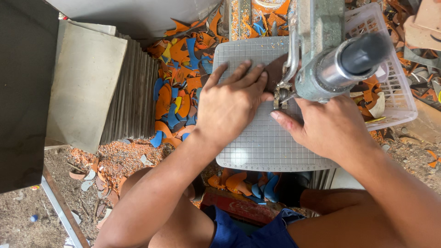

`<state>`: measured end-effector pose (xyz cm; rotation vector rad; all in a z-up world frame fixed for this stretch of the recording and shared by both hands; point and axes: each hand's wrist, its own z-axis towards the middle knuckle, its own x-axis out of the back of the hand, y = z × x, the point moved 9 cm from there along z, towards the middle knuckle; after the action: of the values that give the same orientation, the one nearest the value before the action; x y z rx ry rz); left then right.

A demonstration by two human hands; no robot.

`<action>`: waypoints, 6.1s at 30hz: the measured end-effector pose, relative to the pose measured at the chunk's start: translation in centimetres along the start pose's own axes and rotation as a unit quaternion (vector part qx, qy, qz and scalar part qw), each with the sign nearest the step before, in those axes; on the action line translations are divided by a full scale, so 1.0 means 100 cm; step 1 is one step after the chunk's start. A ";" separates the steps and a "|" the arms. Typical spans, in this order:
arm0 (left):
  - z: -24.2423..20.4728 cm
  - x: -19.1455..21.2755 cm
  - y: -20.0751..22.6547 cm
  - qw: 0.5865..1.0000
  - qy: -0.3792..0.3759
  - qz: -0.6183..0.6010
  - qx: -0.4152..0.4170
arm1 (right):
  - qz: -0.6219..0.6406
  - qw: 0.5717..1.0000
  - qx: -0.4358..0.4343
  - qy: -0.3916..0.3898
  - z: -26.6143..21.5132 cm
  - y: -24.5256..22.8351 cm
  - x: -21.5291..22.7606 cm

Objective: The person uses a vertical cutting machine to trim the edges of small colored sole pieces. They feed blue, brown, and orange pieces one at a time under the blade, guiding them by hand to shape the edges. Cut pieces are placed aside on the floor.

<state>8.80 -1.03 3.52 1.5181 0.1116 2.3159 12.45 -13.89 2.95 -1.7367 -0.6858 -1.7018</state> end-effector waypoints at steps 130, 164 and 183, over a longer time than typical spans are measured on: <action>-0.040 0.011 0.074 0.999 0.020 0.014 0.034 | 0.238 0.944 0.227 0.013 -0.028 0.031 -0.002; -0.028 -0.001 0.054 0.995 -0.074 0.010 -0.069 | 0.266 0.951 0.112 0.111 -0.035 0.016 0.018; -0.022 0.013 0.042 0.997 -0.034 -0.012 -0.075 | 0.249 0.952 0.069 0.168 -0.045 0.015 0.012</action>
<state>5.29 -4.19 4.80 1.5109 -0.0594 2.1973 10.54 -18.27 4.01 -1.3317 -0.1825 -1.4945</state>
